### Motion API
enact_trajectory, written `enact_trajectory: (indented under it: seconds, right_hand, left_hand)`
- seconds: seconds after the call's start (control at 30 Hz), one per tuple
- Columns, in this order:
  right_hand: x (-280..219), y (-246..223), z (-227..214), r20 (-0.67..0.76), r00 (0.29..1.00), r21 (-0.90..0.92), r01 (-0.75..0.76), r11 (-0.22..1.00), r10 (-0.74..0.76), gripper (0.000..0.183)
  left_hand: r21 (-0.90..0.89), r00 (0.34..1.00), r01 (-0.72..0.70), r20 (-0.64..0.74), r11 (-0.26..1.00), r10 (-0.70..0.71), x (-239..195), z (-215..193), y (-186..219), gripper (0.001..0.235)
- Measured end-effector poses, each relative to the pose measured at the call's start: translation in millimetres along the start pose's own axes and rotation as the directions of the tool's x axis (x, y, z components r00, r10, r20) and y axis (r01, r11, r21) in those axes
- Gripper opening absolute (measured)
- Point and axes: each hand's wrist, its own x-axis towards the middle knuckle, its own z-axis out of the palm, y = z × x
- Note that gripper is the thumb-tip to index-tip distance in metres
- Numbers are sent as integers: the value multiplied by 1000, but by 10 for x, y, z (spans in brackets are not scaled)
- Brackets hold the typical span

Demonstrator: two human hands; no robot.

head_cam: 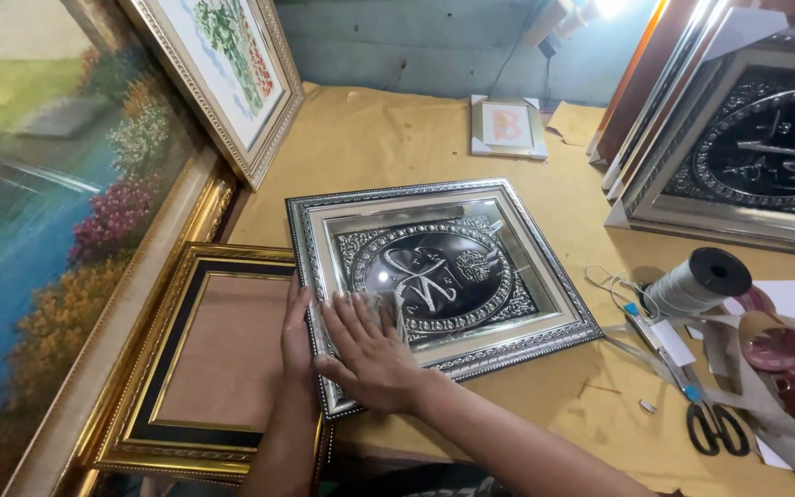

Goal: Cleaning the glass of framed artwork and applying protective tape to the frame edges.

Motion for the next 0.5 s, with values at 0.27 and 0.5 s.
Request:
enact_trajectory:
  seconds: [0.27,0.5]
  right_hand:
    - [-517,662,-117,-58,993,-129,-105,986,98,67]
    - [-957,1914,-93,-137,818,-20,-566,824,559,73]
  left_hand:
    - [54,1000,13,-10,998,-13,-93,54,164,57]
    - [166,999,-11,33,986,5,-90,46,176,63]
